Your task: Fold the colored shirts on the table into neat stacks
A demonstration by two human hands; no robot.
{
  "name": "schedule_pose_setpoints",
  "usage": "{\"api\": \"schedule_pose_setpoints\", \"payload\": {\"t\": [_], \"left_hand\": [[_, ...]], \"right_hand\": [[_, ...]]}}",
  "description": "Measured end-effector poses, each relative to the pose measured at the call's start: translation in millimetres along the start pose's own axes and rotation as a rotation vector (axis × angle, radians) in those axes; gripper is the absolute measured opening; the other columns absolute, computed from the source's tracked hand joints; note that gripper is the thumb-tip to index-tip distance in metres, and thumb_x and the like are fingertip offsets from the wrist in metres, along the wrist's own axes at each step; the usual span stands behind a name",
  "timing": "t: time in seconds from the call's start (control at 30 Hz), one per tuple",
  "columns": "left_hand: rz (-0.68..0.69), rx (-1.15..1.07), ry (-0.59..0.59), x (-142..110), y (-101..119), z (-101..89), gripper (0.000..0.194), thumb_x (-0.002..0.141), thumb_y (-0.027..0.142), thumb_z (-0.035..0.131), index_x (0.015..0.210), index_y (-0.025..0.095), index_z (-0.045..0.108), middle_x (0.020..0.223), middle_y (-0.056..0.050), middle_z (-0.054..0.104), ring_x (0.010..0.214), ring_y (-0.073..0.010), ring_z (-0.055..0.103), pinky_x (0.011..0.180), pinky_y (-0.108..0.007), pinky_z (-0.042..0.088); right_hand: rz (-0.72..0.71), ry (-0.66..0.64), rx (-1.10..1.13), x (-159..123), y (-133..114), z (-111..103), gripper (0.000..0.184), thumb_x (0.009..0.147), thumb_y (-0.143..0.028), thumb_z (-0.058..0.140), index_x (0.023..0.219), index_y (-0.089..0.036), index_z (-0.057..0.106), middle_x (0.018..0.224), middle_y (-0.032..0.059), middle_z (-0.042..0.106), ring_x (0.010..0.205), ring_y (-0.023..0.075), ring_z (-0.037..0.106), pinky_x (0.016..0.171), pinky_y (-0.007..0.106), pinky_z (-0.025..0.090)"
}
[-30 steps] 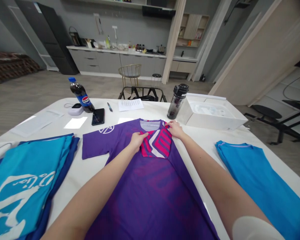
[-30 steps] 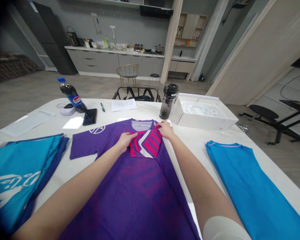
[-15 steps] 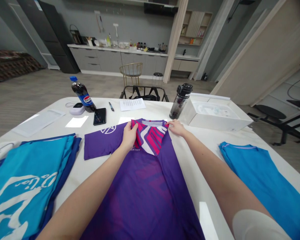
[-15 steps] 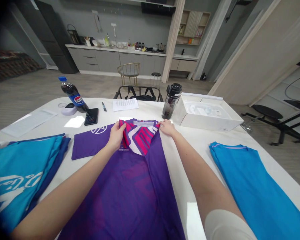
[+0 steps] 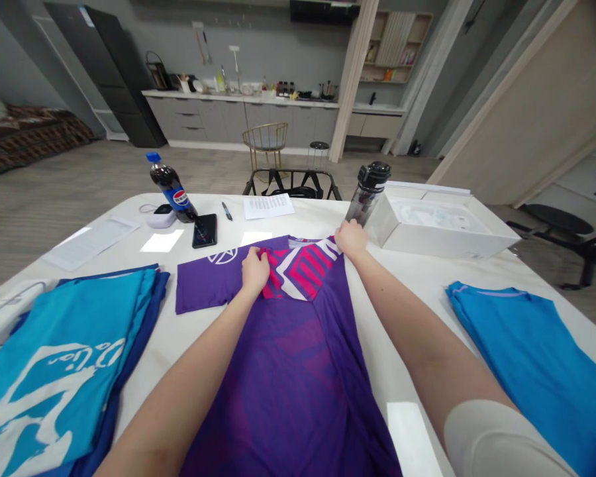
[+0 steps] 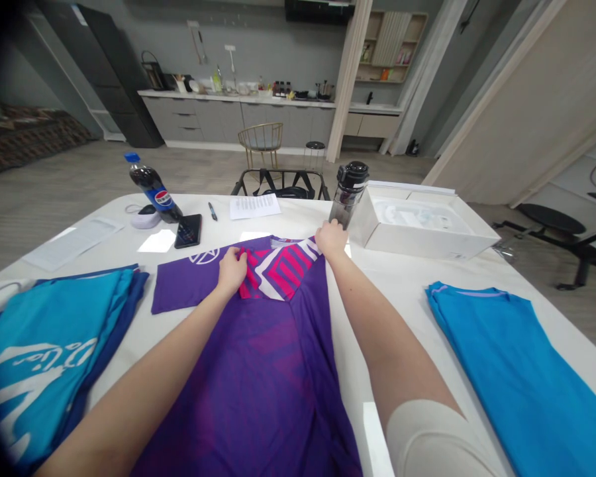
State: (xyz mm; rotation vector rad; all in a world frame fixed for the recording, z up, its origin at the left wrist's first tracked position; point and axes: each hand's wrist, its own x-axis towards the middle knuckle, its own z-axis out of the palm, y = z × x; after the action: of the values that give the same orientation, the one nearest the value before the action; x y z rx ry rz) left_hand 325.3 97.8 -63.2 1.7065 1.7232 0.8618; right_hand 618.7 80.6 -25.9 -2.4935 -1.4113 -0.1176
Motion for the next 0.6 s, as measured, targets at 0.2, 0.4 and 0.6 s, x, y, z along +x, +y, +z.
{"api": "schedule_pose_setpoints", "payload": {"t": [0.2,0.4,0.6], "left_hand": [[0.505,0.304,0.069,-31.6,3.7,0.6,0.050,0.096,0.018,0.045,0.146,0.014,0.048,0.147,-0.021,0.053,0.137,-0.0321,0.050,0.115,-0.050,0.037],[0.628,0.432,-0.311,-54.4,-14.4,19.5,0.061,0.100,0.055,0.043,0.151,0.023,0.049,0.162,-0.015,0.039,0.151,-0.0356,0.031,0.123,-0.061,0.018],[0.592,0.454,-0.347,-53.9,-18.5,21.4,0.068,0.099,0.062,0.035,0.156,0.025,0.042,0.167,-0.011,0.029,0.156,-0.0330,0.021,0.125,-0.060,0.009]], "right_hand": [[-0.105,0.103,0.168,-38.8,-9.7,7.1,0.038,0.102,-0.028,0.036,0.129,-0.016,0.060,0.127,0.0174,0.060,0.114,0.0296,0.059,0.097,0.041,0.045],[-0.382,-0.208,0.146,-113.2,7.6,18.0,0.060,0.104,-0.057,0.031,0.156,-0.029,0.038,0.163,0.0103,0.036,0.147,0.0318,0.034,0.117,0.059,0.027],[-0.316,-0.309,0.072,-143.6,23.1,23.0,0.070,0.103,-0.066,0.024,0.164,-0.032,0.021,0.169,0.0057,0.022,0.156,0.0320,0.016,0.122,0.066,0.008]]}}
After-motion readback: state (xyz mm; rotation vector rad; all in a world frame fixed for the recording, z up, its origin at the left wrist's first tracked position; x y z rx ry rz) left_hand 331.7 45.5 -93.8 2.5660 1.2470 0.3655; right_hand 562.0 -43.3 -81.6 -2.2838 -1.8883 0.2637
